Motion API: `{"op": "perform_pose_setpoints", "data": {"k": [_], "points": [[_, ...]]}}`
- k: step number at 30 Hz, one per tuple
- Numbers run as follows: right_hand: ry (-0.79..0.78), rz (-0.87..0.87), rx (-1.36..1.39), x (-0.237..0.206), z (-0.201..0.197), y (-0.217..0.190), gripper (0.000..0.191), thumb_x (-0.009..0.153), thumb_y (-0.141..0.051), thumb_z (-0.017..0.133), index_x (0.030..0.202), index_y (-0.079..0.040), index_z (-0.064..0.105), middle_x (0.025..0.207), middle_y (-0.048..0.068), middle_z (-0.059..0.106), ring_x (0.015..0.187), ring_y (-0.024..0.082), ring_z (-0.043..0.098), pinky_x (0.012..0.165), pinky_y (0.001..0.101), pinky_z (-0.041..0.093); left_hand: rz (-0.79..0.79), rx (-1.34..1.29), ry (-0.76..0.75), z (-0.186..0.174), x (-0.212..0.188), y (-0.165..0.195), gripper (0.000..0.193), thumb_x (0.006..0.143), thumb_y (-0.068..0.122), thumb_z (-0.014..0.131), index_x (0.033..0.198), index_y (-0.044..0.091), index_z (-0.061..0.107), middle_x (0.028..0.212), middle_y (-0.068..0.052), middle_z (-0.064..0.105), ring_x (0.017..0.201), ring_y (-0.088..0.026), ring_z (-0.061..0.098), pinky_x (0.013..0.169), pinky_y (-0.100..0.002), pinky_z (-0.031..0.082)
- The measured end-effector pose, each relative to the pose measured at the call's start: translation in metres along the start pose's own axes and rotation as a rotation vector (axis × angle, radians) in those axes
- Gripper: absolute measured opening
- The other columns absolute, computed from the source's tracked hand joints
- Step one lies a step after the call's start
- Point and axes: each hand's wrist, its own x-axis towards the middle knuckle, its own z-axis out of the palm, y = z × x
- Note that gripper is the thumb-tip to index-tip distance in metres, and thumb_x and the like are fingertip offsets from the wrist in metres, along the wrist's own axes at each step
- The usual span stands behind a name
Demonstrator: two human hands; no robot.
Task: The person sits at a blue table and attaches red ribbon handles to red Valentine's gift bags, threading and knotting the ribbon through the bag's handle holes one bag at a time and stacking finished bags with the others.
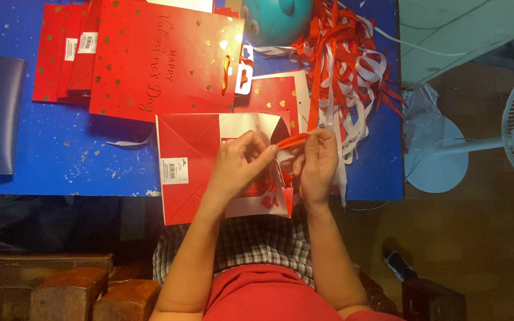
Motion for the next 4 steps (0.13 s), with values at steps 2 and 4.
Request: {"op": "perform_pose_setpoints", "data": {"k": [2,4], "points": [[-0.034,-0.031,-0.078,-0.002,0.007,-0.009,0.022,0.110,-0.017,0.057,0.128,-0.008,0.050,0.090,0.008,0.070,0.064,0.007,0.062,0.060,0.0267,0.058,-0.004,-0.008,-0.003,0.000,0.000,-0.001,0.034,0.091,0.036,0.073,0.079,0.006,0.062,0.061,-0.002,0.065,0.054,-0.008,0.063,0.054,-0.026,0.049],[-0.112,-0.083,-0.301,-0.008,0.019,-0.019,0.033,0.107,-0.015,0.060,0.137,-0.007,0.047,0.103,0.008,0.070,0.084,0.012,0.070,0.068,0.0253,0.057,0.022,-0.018,0.002,0.000,-0.001,-0.002,0.034,0.092,0.036,0.073,0.079,0.006,0.062,0.062,-0.003,0.066,0.056,-0.008,0.063,0.054,-0.026,0.049]]}}
